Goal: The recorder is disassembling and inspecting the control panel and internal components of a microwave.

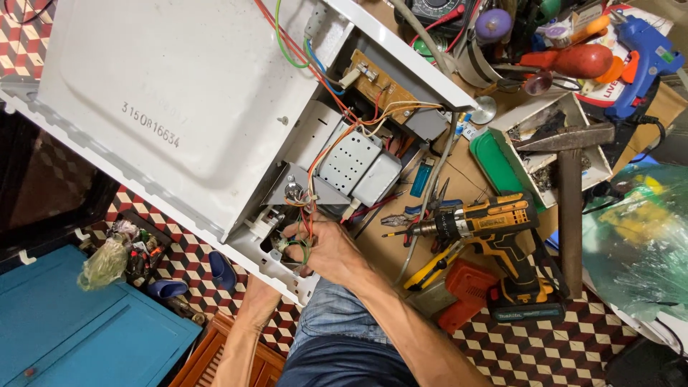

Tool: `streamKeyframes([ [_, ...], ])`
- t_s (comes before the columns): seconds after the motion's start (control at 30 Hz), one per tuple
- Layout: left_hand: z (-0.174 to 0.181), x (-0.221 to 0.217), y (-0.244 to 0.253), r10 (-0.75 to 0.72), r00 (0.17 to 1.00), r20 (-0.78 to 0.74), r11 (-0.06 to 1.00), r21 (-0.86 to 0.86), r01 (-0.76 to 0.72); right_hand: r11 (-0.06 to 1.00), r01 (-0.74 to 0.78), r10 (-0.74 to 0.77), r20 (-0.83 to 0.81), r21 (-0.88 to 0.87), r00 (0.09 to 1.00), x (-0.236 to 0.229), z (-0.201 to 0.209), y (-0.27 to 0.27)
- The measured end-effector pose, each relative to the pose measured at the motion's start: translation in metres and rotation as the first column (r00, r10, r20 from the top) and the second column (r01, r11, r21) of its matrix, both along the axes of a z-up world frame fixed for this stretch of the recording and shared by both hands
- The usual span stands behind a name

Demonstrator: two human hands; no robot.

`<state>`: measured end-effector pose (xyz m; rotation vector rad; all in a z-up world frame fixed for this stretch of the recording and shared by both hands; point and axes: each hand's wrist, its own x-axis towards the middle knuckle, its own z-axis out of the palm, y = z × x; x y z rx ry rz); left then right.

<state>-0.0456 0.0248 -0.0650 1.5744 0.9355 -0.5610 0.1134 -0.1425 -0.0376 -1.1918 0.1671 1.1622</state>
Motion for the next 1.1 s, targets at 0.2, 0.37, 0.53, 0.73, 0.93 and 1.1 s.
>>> streamKeyframes([
  [0.2, 0.02, 0.023, -0.006, -0.005, 0.997, -0.071, 1.0, 0.014, 0.006, 0.994, -0.08, 0.085, 0.059, -0.076, 0.995, 0.008, 0.009, -0.001],
  [0.37, 0.009, 0.012, 0.001, -0.013, 0.992, -0.127, 0.999, 0.031, 0.017, 0.994, -0.068, 0.083, 0.178, -0.088, 0.98, 0.005, 0.004, 0.001],
  [0.53, 0.015, 0.017, -0.003, 0.027, 0.995, -0.095, 0.999, -0.015, -0.029, 0.991, -0.05, 0.095, 0.394, -0.123, 0.914, -0.001, -0.001, 0.0],
  [0.73, 0.024, 0.029, -0.011, 0.18, 0.981, -0.075, 0.98, -0.078, -0.185, 0.998, 0.052, -0.053, -0.008, -0.043, 0.999, 0.009, 0.017, 0.004],
  [0.93, 0.035, 0.039, -0.002, 0.15, 0.976, -0.157, 0.979, -0.116, -0.169, 0.973, 0.062, -0.001, 0.262, -0.223, 0.965, -0.003, 0.004, 0.007],
  [1.1, 0.031, 0.019, -0.004, 0.198, 0.979, -0.049, 0.975, -0.093, -0.202, 0.977, 0.174, -0.156, 0.142, -0.122, 0.977, -0.015, -0.009, 0.008],
])
